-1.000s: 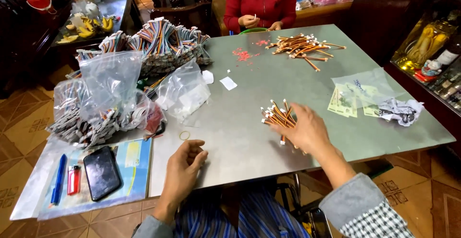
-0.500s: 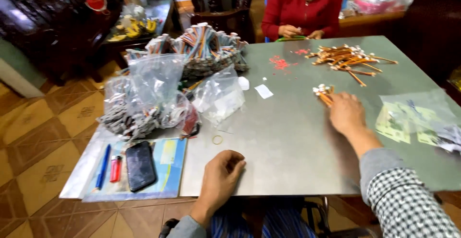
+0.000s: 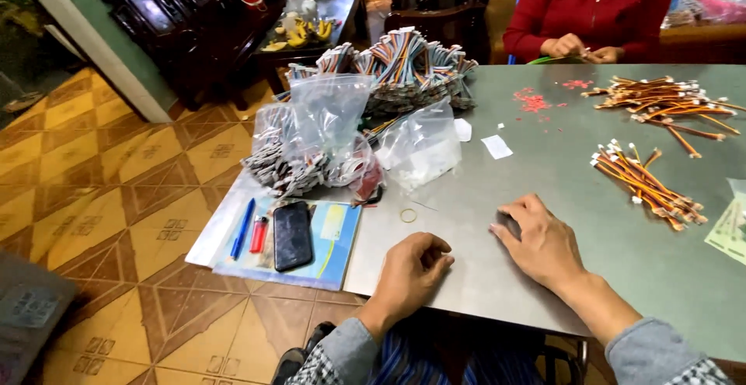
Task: The person organizes wire harnesses by hand, grouping them together and securing the bundles with rubber bands.
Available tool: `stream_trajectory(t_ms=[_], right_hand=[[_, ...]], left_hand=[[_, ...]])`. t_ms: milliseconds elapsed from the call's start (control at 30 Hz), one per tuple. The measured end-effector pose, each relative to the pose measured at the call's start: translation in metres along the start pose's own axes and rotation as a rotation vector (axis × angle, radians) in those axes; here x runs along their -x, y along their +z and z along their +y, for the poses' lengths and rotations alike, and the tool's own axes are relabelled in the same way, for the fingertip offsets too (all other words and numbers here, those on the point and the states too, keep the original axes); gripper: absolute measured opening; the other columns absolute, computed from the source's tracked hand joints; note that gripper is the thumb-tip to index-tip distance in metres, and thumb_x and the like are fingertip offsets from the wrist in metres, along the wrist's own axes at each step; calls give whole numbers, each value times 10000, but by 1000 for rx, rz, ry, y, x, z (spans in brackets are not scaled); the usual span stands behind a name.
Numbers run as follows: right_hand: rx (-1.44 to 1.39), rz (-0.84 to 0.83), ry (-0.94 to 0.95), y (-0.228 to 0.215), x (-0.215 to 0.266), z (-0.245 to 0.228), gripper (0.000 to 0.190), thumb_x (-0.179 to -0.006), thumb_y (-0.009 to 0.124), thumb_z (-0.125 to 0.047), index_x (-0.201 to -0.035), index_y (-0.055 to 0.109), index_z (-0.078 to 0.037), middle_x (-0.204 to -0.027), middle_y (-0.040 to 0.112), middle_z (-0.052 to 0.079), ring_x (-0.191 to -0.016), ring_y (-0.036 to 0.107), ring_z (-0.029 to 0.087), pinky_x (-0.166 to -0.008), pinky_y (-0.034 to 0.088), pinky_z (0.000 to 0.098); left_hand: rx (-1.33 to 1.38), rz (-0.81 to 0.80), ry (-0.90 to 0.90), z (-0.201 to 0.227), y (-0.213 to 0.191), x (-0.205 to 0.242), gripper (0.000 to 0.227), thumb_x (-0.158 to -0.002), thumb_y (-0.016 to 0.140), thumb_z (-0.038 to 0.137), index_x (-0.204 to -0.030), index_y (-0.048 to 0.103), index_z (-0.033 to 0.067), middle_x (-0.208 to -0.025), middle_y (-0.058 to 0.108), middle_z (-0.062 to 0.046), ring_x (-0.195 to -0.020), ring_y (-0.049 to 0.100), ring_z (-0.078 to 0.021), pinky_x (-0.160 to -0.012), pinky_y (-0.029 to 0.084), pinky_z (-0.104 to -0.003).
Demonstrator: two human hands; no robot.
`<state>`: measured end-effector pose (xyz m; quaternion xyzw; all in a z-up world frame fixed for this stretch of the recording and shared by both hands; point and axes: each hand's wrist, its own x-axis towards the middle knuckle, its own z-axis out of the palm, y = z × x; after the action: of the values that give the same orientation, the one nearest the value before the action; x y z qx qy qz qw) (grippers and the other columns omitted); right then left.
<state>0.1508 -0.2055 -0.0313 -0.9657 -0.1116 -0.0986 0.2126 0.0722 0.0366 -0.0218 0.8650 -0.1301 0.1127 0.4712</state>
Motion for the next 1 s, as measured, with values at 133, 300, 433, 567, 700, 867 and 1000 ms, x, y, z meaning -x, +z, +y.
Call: stream_trajectory(t_ms=[133,300,433,567,700,867,1000], right_hand=[[-42,-18,88,4,-4,3,360,-894,640,-469,-1177,713,-258,-1230,631,-62,-1037,699,222,-935,536,442],[37,121,-34,13,-2,9,288,-875,717,-384,-1127,712,-245,-1156,642,16,-1031,729,327,-850,608,484],[17,133,-33,11,-2,11,292,-864,717,-378,-1118,713,-234,-1138,649,34,-1001,731,365,-830,607,521],[-16,94,-19,5,-1,6,280,-883,687,-359,-1128,703,-223,-1117,646,45,-996,732,377,-843,601,514],[-29,96,10,8,-2,4,258,-860,681,-345,-1092,696,-234,-1010,659,42,-957,736,374,-826,595,529],[-47,91,12,5,-4,14,219,-870,671,-332,-1062,688,-229,-971,654,28,-941,734,330,-808,595,480],[-133,98,16,0,-6,9,212,-891,655,-251,-1075,712,-162,-941,683,126,-928,723,402,-818,588,525]], left_hand=[[17,52,26,-1,-4,-8,187,-862,765,135,-1034,697,160,-856,625,11,-686,593,-149,-681,499,-310],[-230,179,222,14,-36,-79,499,-789,756,18,-1251,574,67,-1250,569,-242,-1171,588,-499,-994,493,-578],[-445,283,195,-4,-45,-142,630,-770,806,39,-1330,519,62,-1362,496,-237,-1257,531,-510,-1047,473,-575],[-772,0,130,-38,-35,-174,967,-728,870,273,-1535,372,84,-1490,452,-242,-1325,500,-470,-1010,512,-598],[-753,-121,-26,-65,-22,-178,909,-834,775,206,-1607,296,217,-1339,598,-201,-1178,637,-463,-921,574,-592],[-741,-99,-36,-74,-4,-187,759,-860,673,53,-1558,418,206,-1254,640,-196,-1107,684,-433,-887,596,-547],[-628,-38,-34,-26,-22,-175,742,-888,715,230,-1555,400,157,-1301,600,-230,-1127,659,-494,-923,554,-624]])
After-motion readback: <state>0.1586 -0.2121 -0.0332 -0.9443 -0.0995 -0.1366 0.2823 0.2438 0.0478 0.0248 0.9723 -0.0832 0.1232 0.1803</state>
